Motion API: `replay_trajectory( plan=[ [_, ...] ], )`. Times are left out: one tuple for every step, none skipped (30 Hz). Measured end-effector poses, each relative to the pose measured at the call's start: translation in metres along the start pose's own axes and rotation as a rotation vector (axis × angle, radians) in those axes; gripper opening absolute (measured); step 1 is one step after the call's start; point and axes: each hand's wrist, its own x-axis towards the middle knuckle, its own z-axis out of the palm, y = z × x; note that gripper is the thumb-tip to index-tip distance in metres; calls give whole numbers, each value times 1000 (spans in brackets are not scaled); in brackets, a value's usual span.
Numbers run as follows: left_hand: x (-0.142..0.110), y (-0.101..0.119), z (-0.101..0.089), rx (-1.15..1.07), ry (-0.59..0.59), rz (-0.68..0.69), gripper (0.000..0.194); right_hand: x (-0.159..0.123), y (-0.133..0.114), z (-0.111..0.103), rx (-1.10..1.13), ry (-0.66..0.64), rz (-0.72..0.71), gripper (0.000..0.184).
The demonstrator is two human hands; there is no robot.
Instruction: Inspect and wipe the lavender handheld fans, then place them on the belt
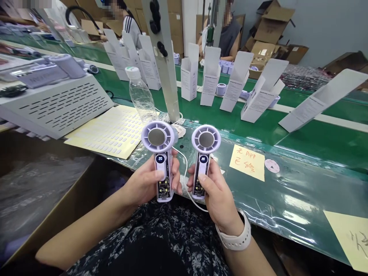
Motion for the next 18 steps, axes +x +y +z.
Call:
replay_trajectory(
  plan=[
    [2, -2, -2, -9, 33, -3, 39, 1, 2, -1, 1, 22, 1, 21],
    [4, -4, -4, -15, 61, -3, 39, 2, 5, -2, 1, 47, -7, 22],
    [5, -5, -6, -17, 81, -6, 38, 3, 7, -3, 1, 65, -14, 22],
    [6, -6, -8, -15, 84, -12, 38, 4, 10, -4, -3, 70, -14, 22],
    [5, -6, -10, -12, 69, -16, 38, 5, 11, -5, -10, 57, -6, 22],
    [5, -6, -11, -6, 45, -16, 38, 6, 12, -7, -21, 40, 5, 23],
    [4, -6, -12, 8, 22, -10, 38, 6, 13, -7, -29, 23, 11, 23],
    [3, -5, -13, 33, 4, 3, 36, 6, 13, -8, -36, 14, 11, 23],
    [2, -5, -14, 66, -6, 19, 34, 7, 13, -8, -42, 16, 2, 23],
    [2, -4, -15, 101, -3, 29, 31, 7, 12, -9, -47, 25, -9, 23],
    [2, -4, -15, 133, 8, 30, 29, 8, 12, -9, -50, 31, -14, 23],
    [2, -4, -16, 158, 20, 22, 27, 8, 13, -9, -51, 32, -8, 22],
    [2, -4, -16, 175, 30, 16, 26, 8, 13, -9, -50, 27, 3, 21],
    [2, -5, -17, 181, 42, 11, 26, 9, 14, -9, -49, 24, 14, 20],
    [2, -5, -17, 179, 56, 7, 27, 9, 14, -8, -46, 23, 23, 20],
    [3, -6, -17, 171, 67, 3, 28, 9, 15, -8, -41, 23, 31, 20],
    [3, -6, -17, 161, 72, -1, 30, 9, 15, -8, -38, 26, 37, 21],
    [3, -6, -16, 151, 78, -6, 31, 8, 15, -7, -37, 30, 40, 23]
  ],
)
